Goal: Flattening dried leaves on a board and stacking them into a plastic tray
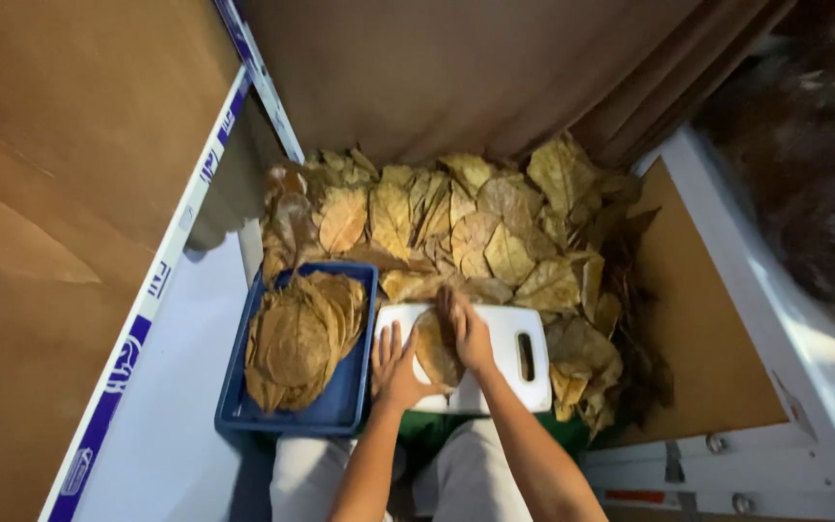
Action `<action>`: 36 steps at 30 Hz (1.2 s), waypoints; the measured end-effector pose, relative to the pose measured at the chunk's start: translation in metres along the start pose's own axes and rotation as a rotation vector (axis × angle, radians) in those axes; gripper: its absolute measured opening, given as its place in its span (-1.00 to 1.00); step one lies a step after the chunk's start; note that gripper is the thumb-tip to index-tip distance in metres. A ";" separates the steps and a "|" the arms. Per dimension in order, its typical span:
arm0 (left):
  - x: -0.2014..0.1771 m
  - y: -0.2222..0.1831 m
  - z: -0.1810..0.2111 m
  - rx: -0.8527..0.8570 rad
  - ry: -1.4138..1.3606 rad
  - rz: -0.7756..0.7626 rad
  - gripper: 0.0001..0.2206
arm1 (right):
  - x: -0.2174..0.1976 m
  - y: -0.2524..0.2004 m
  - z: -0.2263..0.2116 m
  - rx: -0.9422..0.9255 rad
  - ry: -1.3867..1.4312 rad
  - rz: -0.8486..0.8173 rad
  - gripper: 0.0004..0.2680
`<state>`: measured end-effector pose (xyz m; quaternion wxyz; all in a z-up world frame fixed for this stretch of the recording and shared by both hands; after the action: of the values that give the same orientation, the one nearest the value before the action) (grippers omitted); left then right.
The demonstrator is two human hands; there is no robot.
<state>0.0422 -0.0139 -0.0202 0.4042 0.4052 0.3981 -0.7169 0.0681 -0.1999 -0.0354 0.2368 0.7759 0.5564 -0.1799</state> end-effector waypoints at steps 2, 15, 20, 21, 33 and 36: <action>-0.004 0.006 0.002 -0.001 0.001 0.031 0.23 | -0.016 -0.032 -0.037 -0.082 0.003 -0.044 -0.69; 0.007 0.005 0.002 0.000 -0.039 0.073 0.26 | 0.024 -0.049 0.024 -0.418 -0.470 -0.276 -0.63; 0.005 0.009 -0.001 -0.001 -0.064 0.060 0.18 | 0.037 0.005 0.046 -0.409 -0.488 -0.239 -0.62; 0.010 0.009 -0.002 0.014 -0.084 0.064 0.21 | 0.040 0.012 0.055 -0.369 -0.492 -0.236 -0.62; 0.007 0.012 -0.003 0.038 -0.119 0.105 0.25 | -0.022 -0.004 -0.024 -0.109 -0.072 0.055 -0.66; 0.012 0.012 -0.005 0.027 -0.040 0.089 0.26 | -0.006 -0.062 0.007 -0.236 -0.269 -0.119 -0.62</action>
<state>0.0497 -0.0168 -0.0358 0.4383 0.4134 0.3619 -0.7113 0.0071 -0.1916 -0.0485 0.3875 0.6772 0.5819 -0.2293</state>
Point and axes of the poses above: each hand's wrist, its own y-axis towards the middle knuckle, its own x-axis out of the palm, z = x × y, the point moved 4 cm from there along y, towards the middle knuckle, and after that the axes turned 1 degree about -x, right-handed, at the moved point
